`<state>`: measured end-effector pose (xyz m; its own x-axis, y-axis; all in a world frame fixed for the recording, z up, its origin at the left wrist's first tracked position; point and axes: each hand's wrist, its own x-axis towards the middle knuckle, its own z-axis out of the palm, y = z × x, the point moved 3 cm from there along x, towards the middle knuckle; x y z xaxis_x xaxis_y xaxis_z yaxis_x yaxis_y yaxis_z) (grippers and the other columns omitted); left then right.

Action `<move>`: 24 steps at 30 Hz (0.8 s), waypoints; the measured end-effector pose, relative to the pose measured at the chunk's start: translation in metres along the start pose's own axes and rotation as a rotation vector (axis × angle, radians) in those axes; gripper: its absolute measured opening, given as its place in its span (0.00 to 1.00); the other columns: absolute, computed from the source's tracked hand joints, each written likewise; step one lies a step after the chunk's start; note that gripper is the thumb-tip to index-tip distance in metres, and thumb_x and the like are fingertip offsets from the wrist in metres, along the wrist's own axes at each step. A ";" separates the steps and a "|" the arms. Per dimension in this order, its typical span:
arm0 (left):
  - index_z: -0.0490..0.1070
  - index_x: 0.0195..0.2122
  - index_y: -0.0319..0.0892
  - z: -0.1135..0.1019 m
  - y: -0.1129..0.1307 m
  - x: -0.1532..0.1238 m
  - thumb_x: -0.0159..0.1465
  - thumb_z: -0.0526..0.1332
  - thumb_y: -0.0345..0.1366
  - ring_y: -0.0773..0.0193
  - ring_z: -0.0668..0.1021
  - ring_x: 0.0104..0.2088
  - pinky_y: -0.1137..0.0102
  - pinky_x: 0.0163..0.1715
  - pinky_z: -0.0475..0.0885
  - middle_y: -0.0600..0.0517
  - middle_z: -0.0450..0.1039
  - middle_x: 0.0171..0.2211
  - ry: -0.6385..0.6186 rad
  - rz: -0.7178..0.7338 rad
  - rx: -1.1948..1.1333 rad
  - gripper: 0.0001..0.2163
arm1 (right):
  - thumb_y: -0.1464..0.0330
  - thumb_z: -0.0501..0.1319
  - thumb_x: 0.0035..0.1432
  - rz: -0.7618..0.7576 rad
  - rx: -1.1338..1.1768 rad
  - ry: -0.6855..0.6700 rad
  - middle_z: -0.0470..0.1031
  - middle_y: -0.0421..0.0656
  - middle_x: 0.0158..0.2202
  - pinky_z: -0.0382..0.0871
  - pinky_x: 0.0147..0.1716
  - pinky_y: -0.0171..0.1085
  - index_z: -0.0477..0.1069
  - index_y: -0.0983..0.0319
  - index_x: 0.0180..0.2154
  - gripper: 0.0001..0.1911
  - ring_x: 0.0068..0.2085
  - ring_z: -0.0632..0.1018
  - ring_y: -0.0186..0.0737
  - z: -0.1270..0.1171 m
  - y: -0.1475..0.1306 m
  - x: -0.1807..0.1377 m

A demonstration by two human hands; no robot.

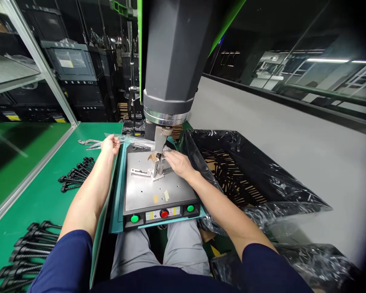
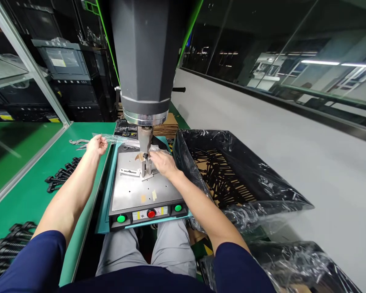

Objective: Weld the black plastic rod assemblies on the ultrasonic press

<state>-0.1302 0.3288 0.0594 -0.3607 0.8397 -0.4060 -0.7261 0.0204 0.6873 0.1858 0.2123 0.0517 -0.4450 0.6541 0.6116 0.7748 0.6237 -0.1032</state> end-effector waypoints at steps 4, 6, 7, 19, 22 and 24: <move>0.63 0.28 0.39 -0.021 -0.004 0.000 0.66 0.57 0.26 0.77 0.70 0.16 0.84 0.19 0.69 0.59 0.63 0.17 0.071 -0.016 0.044 0.08 | 0.65 0.49 0.71 0.104 0.015 0.021 0.78 0.50 0.44 0.70 0.49 0.43 0.72 0.62 0.56 0.20 0.46 0.76 0.48 0.011 -0.020 -0.005; 0.63 0.28 0.39 -0.026 -0.010 0.001 0.66 0.57 0.26 0.77 0.70 0.16 0.84 0.18 0.69 0.59 0.64 0.18 0.101 -0.010 0.070 0.08 | 0.67 0.47 0.71 0.209 0.017 0.055 0.77 0.50 0.43 0.69 0.48 0.42 0.74 0.62 0.53 0.20 0.45 0.76 0.48 0.014 -0.015 -0.005; 0.64 0.29 0.38 -0.027 -0.014 0.002 0.65 0.58 0.25 0.77 0.70 0.16 0.83 0.18 0.69 0.58 0.65 0.18 0.116 -0.006 0.085 0.08 | 0.68 0.47 0.71 0.256 0.005 0.065 0.77 0.50 0.42 0.69 0.47 0.42 0.75 0.62 0.52 0.20 0.45 0.75 0.48 0.014 -0.010 -0.006; 0.60 0.29 0.40 -0.040 -0.032 0.025 0.67 0.54 0.26 0.79 0.62 0.13 0.85 0.14 0.60 0.61 0.59 0.17 0.243 -0.011 0.194 0.09 | 0.70 0.50 0.70 0.068 -0.110 0.098 0.77 0.47 0.45 0.62 0.46 0.42 0.77 0.57 0.50 0.17 0.46 0.72 0.46 0.003 -0.031 -0.014; 0.61 0.30 0.41 -0.043 -0.028 0.024 0.68 0.56 0.32 0.78 0.65 0.14 0.85 0.15 0.61 0.60 0.61 0.19 0.239 -0.006 0.202 0.08 | 0.71 0.52 0.69 0.004 -0.118 0.092 0.76 0.46 0.44 0.61 0.47 0.43 0.77 0.56 0.50 0.16 0.47 0.71 0.46 0.010 -0.052 -0.009; 0.62 0.32 0.41 -0.047 -0.032 0.017 0.68 0.56 0.39 0.75 0.69 0.16 0.82 0.16 0.65 0.58 0.65 0.22 0.239 -0.024 0.219 0.09 | 0.72 0.52 0.69 -0.041 -0.100 0.081 0.76 0.46 0.42 0.61 0.47 0.43 0.77 0.57 0.48 0.16 0.47 0.71 0.45 0.021 -0.065 -0.010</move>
<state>-0.1407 0.3168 0.0027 -0.4908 0.6870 -0.5358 -0.6022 0.1770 0.7785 0.1305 0.1741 0.0363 -0.4433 0.5897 0.6751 0.7994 0.6008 0.0001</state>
